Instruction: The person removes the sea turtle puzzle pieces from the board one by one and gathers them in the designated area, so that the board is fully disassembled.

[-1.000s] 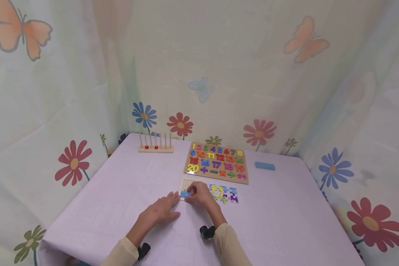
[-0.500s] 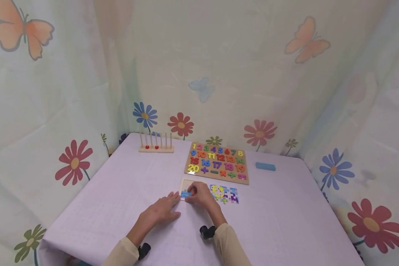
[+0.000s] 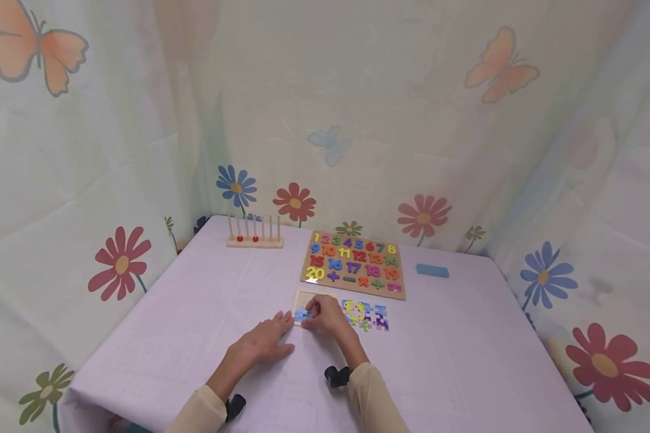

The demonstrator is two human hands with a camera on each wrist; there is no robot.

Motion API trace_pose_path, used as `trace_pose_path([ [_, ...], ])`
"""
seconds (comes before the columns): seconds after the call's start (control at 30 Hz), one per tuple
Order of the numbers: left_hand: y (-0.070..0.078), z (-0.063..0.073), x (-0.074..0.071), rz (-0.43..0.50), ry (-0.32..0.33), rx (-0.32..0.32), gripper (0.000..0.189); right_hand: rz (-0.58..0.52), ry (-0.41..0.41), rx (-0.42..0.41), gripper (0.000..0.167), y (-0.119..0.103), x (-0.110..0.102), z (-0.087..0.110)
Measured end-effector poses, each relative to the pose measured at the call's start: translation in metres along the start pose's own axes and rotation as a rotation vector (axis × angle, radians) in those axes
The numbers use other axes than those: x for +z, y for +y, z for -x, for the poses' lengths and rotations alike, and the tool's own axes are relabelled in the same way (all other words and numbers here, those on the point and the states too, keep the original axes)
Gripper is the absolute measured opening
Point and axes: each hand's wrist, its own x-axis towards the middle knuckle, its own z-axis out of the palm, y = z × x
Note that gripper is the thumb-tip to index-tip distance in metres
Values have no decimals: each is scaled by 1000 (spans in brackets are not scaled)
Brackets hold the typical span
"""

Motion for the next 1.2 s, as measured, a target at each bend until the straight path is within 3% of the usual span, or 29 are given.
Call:
trace_pose_path([
  [0.43, 0, -2, 2, 6, -9, -28, 68, 2, 30, -12, 4, -1, -1, 0],
  [1.2, 0, -1, 1, 27, -5, -28, 67, -15, -2, 51, 5, -1, -10, 0],
])
